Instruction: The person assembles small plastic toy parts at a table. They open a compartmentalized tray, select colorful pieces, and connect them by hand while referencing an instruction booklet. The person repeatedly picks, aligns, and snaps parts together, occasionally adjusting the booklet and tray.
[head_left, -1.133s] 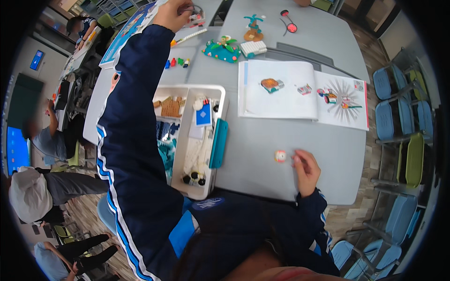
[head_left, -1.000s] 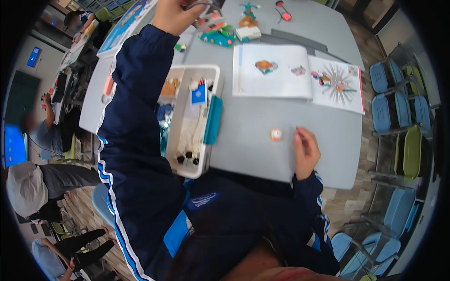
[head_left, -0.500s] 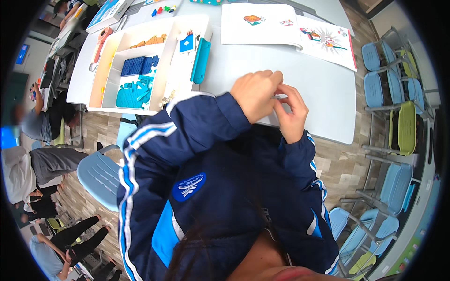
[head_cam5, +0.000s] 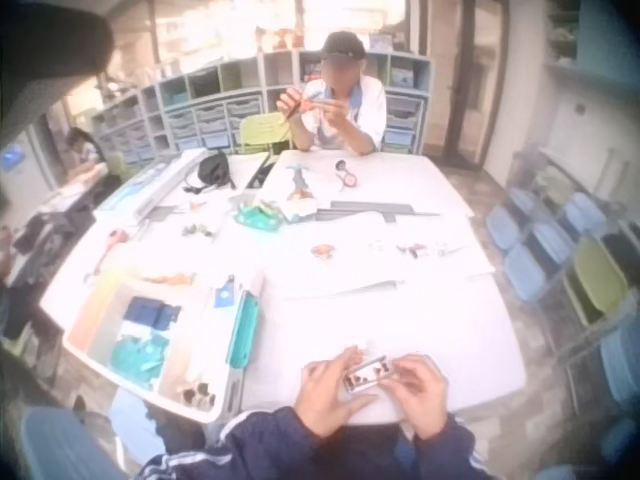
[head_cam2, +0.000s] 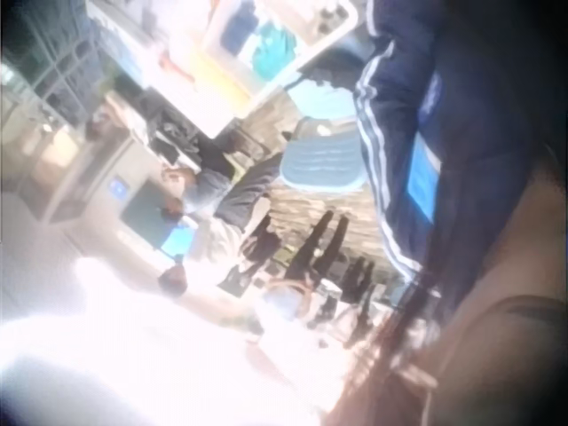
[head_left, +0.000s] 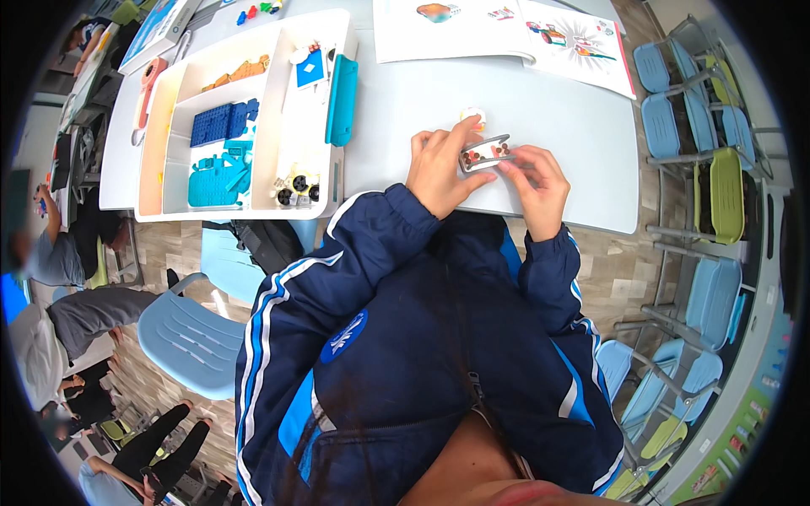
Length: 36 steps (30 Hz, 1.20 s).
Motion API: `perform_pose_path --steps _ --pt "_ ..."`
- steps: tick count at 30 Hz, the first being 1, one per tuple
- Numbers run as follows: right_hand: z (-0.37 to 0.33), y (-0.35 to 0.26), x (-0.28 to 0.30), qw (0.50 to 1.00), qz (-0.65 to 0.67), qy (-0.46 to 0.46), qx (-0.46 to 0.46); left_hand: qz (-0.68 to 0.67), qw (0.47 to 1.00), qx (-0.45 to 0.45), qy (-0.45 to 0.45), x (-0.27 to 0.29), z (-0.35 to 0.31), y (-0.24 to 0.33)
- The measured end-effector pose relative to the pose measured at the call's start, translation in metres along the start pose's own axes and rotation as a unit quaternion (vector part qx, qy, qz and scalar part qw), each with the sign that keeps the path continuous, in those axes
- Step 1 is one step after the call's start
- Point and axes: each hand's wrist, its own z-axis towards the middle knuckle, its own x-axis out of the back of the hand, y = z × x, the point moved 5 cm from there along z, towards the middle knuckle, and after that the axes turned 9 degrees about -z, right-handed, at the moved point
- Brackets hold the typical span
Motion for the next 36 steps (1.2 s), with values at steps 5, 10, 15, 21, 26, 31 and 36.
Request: perform_pose_path --steps 5,10,15,21,26,31,36 --pt "-0.001 -0.006 0.0 0.997 -0.062 0.009 0.034 0.011 1.0 0.006 0.007 -0.01 0.007 -0.008" --pt "-0.003 -0.023 -0.001 0.984 -0.133 0.047 0.106 -0.023 0.998 0.053 0.001 -0.009 0.008 -0.007" --pt "-0.004 -0.035 0.012 0.978 -0.125 0.097 0.136 -0.009 0.998 0.065 -0.024 -0.008 0.007 -0.008" --pt "-0.008 -0.052 0.026 0.983 -0.108 0.039 0.142 -0.002 0.999 0.024 0.021 0.0 0.002 -0.001" --pt "-0.018 -0.014 0.032 0.989 0.137 0.027 -0.038 -0.01 1.0 0.008 -0.026 0.005 -0.003 -0.005" --pt "-0.03 -0.023 0.003 0.938 0.307 -0.052 -0.154 0.043 0.998 0.008 -0.05 -0.008 0.0 0.002" --pt "-0.039 -0.03 -0.024 0.995 0.038 -0.024 -0.09 0.039 0.998 -0.055 0.011 -0.012 -0.002 0.0"
